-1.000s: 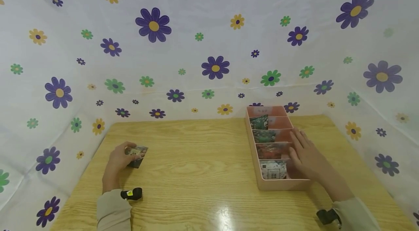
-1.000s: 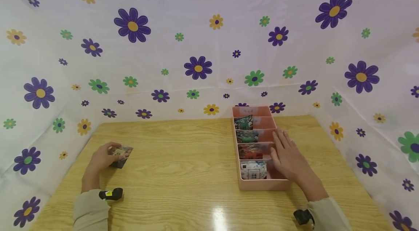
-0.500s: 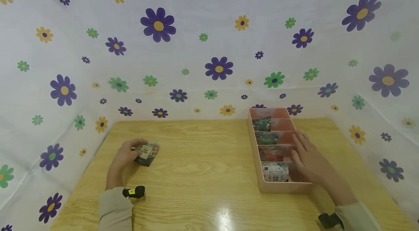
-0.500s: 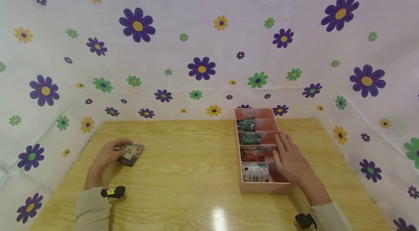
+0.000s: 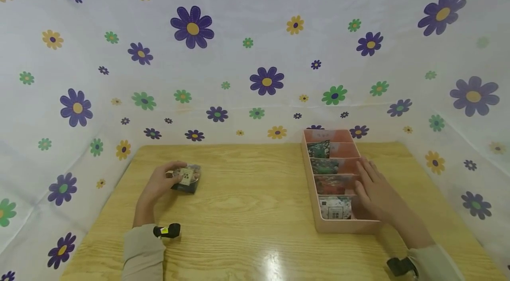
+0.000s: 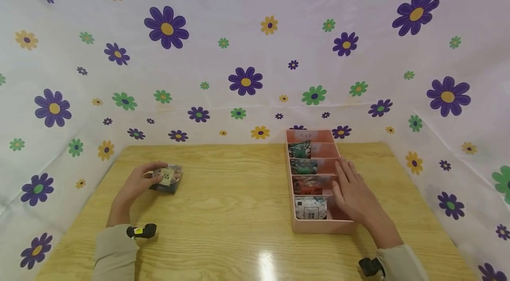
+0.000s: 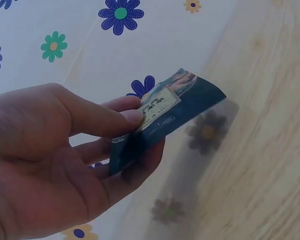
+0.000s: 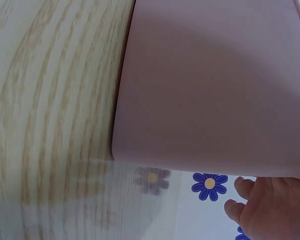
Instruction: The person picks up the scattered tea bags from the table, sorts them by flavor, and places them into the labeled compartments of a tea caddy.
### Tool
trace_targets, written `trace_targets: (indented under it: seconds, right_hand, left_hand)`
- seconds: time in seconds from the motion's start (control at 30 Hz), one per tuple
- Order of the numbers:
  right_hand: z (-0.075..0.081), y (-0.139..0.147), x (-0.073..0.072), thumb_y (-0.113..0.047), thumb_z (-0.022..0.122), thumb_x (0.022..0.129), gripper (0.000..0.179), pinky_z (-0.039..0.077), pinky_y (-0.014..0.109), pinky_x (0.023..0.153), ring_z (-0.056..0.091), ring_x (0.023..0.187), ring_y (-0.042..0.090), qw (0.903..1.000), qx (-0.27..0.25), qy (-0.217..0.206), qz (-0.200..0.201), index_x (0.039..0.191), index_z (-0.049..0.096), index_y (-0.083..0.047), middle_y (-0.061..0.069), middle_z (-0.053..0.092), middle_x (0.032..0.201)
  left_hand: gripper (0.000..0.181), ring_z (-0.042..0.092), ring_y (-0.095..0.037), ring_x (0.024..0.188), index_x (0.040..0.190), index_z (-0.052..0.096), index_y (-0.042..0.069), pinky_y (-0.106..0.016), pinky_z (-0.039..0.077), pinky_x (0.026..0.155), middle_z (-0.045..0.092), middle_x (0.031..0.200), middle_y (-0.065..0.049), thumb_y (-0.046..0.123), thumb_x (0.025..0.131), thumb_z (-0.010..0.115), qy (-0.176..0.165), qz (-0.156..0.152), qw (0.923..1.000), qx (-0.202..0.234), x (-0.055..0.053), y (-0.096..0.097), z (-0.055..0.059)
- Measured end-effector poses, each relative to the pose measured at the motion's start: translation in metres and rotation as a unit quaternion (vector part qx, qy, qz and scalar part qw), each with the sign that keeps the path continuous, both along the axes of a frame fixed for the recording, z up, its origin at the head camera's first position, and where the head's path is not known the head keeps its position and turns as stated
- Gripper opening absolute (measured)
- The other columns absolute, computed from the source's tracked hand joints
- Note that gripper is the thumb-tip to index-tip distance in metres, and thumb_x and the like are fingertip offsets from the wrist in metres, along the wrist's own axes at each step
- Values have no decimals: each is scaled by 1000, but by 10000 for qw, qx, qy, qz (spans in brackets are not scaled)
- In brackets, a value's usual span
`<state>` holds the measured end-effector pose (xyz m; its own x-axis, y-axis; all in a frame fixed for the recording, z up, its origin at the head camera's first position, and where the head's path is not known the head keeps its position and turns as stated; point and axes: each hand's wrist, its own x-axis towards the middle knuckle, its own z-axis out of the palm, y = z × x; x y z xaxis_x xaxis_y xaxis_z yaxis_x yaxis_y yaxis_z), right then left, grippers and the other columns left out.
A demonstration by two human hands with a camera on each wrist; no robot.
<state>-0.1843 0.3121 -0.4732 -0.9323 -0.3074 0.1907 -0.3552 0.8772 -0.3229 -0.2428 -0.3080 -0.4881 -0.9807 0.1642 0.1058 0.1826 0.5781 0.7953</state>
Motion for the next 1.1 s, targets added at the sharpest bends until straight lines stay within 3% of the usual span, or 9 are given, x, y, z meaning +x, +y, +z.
trace_targets:
  seconds: [0.17,0.37,0.5,0.6,0.67,0.97,1.1]
  right_hand:
    - [-1,1,0,-25,36,111,63,18,69,117,6,152,51,10000,-2,-34,-18,158,17,12,33,12,165]
    - [0,1,1,-27,37,111,64,19,70,116,6,152,51,9998,23,-180,-119,159,16,11,32,10,166]
    - [-1,1,-1,-25,38,110,64,19,69,117,7,152,51,10000,-5,-61,-24,158,18,12,33,12,165]
    - [-2,2,-4,-23,40,110,63,20,67,117,10,151,53,9999,-20,144,35,157,20,13,34,14,164]
    - [-2,3,-6,-22,40,109,62,20,67,117,11,150,54,9997,-24,224,32,156,21,14,34,15,164]
    - [2,3,-3,-25,38,110,63,20,68,116,8,151,53,10000,15,-84,-7,157,18,13,34,11,165]
    - [2,2,-3,-25,38,110,63,21,69,116,9,151,54,10000,26,-78,-19,157,19,13,34,11,164]
  left_hand:
    - [38,46,-42,133,137,59,-4,-59,40,108,53,144,-27,-5,100,59,1,15,9997,236,0,7,5]
    - [38,45,-43,134,138,58,-6,-58,41,107,51,145,-28,-5,100,59,169,-144,9987,458,2,19,12]
    - [38,48,-40,130,137,60,-3,-40,50,100,50,148,-25,-5,100,60,176,-32,9988,450,3,22,13]
    - [38,50,-38,127,137,61,-1,-24,50,90,50,148,-24,-6,99,59,205,-1,9988,451,1,25,13]
    - [39,51,-39,124,137,61,-1,-19,49,85,50,148,-24,-7,98,58,261,-59,9985,472,-1,28,13]
    - [40,52,-34,118,134,63,-1,-19,49,84,54,143,-23,-13,95,58,674,-328,9937,838,-5,58,15]
    - [43,54,-31,111,134,63,2,-23,49,75,56,142,-19,-13,95,58,691,-312,9919,1021,-8,77,13]
